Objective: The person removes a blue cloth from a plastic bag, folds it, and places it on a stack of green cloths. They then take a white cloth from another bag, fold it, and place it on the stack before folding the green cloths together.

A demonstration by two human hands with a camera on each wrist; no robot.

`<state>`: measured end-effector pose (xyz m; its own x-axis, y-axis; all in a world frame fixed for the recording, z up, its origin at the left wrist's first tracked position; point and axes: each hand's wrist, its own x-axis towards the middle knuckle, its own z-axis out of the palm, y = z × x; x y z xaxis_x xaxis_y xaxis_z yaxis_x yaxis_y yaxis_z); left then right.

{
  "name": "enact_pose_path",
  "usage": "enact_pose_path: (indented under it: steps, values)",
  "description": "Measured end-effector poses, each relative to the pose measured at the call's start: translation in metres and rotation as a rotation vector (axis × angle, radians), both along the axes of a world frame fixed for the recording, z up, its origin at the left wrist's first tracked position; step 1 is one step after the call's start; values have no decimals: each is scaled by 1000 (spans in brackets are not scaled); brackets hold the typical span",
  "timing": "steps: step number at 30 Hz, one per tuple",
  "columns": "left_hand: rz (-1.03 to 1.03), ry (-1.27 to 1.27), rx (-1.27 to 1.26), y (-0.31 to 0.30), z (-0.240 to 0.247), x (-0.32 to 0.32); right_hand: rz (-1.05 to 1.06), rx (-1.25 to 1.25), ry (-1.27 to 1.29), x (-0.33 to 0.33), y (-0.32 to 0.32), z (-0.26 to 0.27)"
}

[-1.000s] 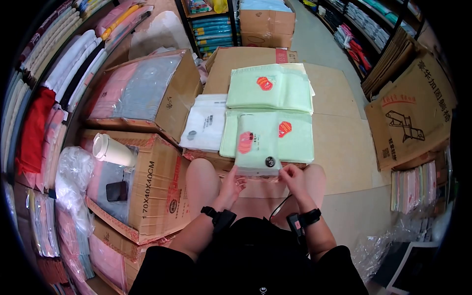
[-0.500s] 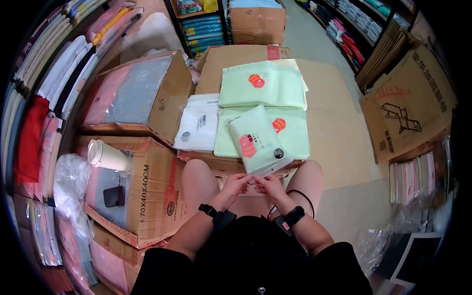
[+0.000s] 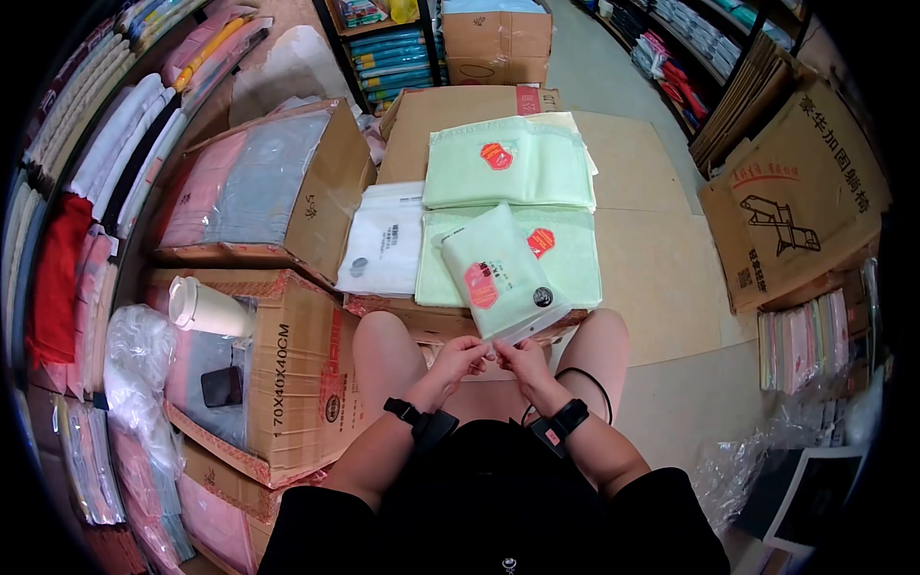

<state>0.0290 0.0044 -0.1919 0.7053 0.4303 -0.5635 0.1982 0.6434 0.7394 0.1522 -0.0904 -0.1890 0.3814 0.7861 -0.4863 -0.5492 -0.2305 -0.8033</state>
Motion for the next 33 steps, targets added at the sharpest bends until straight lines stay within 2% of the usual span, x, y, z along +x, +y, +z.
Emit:
enact_pose_path:
  steps: [5,8,10,13,18,24,28,33]
  values:
    - [20,-37,-96,0,-1,-3,31,-54,-9,-3,-1,11]
    - [-36,-38,-32,0,0,-3,-5,-26,-14,-8,-2,4]
    - [-110,43,133,0,7,-2,-25,-10,-14,-10,-2,6]
    - [-101,18,234,-2,11,0,-84,-2,1,-8,-1,4]
    - [-69,6,242,-2,14,-3,-210,-49,18,14,-2,2]
    - [-63,-36,216,3,14,-6,-322,53,32,41,-5,6]
    - [-57,-46,191,9,14,-11,-413,11,-21,64,-9,-4]
    - [-38,-39,216,13,20,-14,-440,-2,-24,71,-11,1]
